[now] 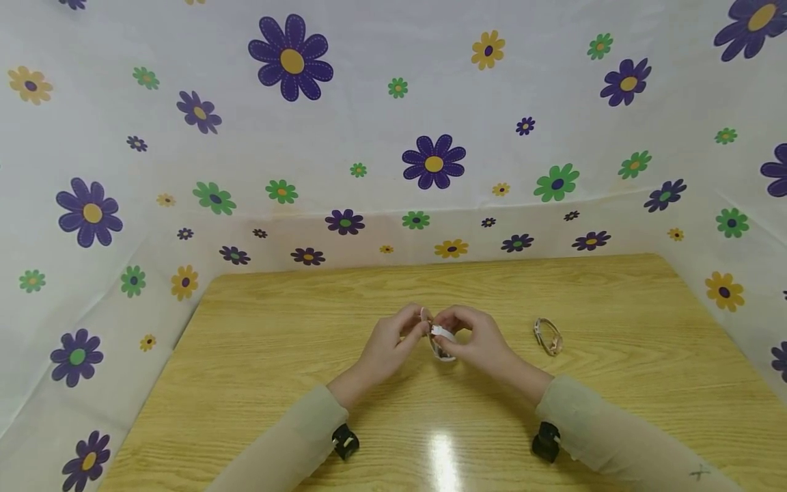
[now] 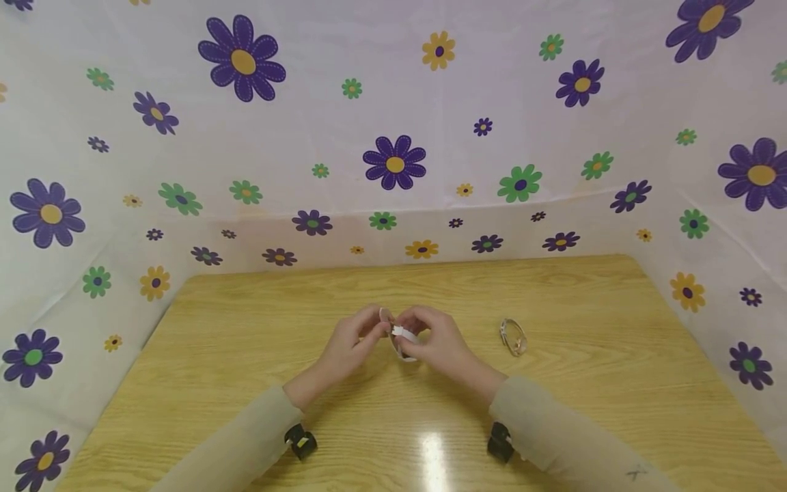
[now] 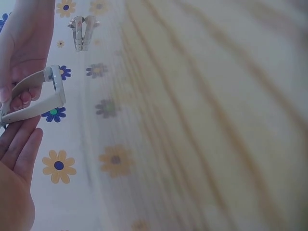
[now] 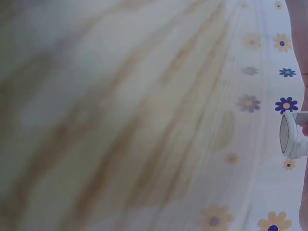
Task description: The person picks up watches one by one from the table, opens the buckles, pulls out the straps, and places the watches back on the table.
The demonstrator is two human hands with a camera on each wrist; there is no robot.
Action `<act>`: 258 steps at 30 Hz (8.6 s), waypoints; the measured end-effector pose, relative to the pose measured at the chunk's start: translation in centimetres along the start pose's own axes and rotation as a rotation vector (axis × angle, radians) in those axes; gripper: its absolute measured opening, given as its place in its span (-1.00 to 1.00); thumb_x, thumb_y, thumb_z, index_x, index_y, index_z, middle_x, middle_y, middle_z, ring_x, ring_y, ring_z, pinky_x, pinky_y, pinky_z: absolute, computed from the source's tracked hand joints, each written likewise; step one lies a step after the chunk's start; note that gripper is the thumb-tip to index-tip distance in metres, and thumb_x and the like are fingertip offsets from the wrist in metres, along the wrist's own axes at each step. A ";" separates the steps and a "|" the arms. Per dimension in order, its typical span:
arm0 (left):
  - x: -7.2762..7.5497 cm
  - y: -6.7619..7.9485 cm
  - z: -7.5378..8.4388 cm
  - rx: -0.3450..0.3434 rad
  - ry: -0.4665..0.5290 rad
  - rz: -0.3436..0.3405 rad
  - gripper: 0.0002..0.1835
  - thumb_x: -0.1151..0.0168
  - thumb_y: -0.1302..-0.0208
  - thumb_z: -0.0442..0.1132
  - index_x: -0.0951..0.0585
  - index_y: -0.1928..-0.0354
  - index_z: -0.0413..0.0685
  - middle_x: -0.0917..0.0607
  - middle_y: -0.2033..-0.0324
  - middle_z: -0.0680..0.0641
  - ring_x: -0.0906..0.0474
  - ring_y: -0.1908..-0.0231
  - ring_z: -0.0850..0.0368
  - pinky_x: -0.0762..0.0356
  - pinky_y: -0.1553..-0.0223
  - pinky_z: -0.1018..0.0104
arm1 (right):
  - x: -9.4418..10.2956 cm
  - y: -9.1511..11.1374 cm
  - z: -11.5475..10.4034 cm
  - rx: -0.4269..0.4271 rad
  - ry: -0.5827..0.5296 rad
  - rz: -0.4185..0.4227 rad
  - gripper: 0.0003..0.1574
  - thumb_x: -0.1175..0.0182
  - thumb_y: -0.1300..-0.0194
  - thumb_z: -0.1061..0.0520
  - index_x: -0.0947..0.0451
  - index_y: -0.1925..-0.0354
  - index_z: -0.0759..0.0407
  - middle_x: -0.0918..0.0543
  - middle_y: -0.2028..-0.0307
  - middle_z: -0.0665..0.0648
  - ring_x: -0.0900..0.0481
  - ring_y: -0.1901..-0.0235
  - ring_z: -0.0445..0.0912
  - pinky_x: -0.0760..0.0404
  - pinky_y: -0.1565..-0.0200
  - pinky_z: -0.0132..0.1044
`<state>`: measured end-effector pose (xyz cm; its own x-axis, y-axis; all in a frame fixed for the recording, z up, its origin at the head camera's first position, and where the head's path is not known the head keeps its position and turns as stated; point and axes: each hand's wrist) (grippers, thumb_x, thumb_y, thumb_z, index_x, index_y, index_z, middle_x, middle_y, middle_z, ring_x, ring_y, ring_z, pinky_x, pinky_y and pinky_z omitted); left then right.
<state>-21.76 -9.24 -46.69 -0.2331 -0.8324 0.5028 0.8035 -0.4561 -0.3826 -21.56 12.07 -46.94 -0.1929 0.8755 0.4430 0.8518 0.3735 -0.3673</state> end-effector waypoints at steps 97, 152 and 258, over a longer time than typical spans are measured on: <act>0.6 0.1 0.0 0.055 -0.015 0.047 -0.70 -0.46 -0.30 -0.48 -0.71 -0.06 -0.25 -0.86 0.11 -0.21 -0.84 0.12 -0.10 -0.80 -0.01 0.25 | -0.3 -0.2 -0.6 0.064 0.083 0.084 -0.84 -0.51 -0.26 0.34 -0.77 0.17 0.26 -0.86 0.24 0.19 -0.83 0.28 -0.05 -0.84 0.17 -0.20; 0.9 0.2 -0.5 0.099 -0.039 0.056 -0.77 -0.46 -0.31 -0.46 -0.75 0.01 -0.24 -0.87 0.13 -0.21 -0.84 0.12 -0.10 -0.81 0.00 0.24 | 0.4 -0.3 -0.6 0.058 0.027 0.159 -0.83 -0.48 -0.27 0.38 -0.76 0.15 0.31 -0.83 0.23 0.25 -0.82 0.27 -0.06 -0.83 0.15 -0.26; 2.4 2.0 -3.4 0.715 0.586 0.488 -0.89 -0.30 -0.42 -0.53 -0.63 0.11 -0.51 -0.81 0.52 -0.01 -0.78 0.50 0.26 -0.82 0.30 0.37 | 2.9 -0.3 3.6 -0.604 -0.328 0.151 -0.82 -0.31 -0.47 0.35 -0.65 0.06 0.50 -0.77 0.27 0.06 -0.72 0.33 -0.22 -0.78 0.19 -0.43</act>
<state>-22.55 -13.17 -48.89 0.1283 -0.9855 -0.1107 0.9741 0.1043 0.2004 -24.12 15.57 -48.47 -0.1073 0.9871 0.1189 0.9840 0.0883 0.1549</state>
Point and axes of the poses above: each hand's wrist, its own y-axis away from the middle knuckle, its own x-axis out of the back of the hand, z = x × y
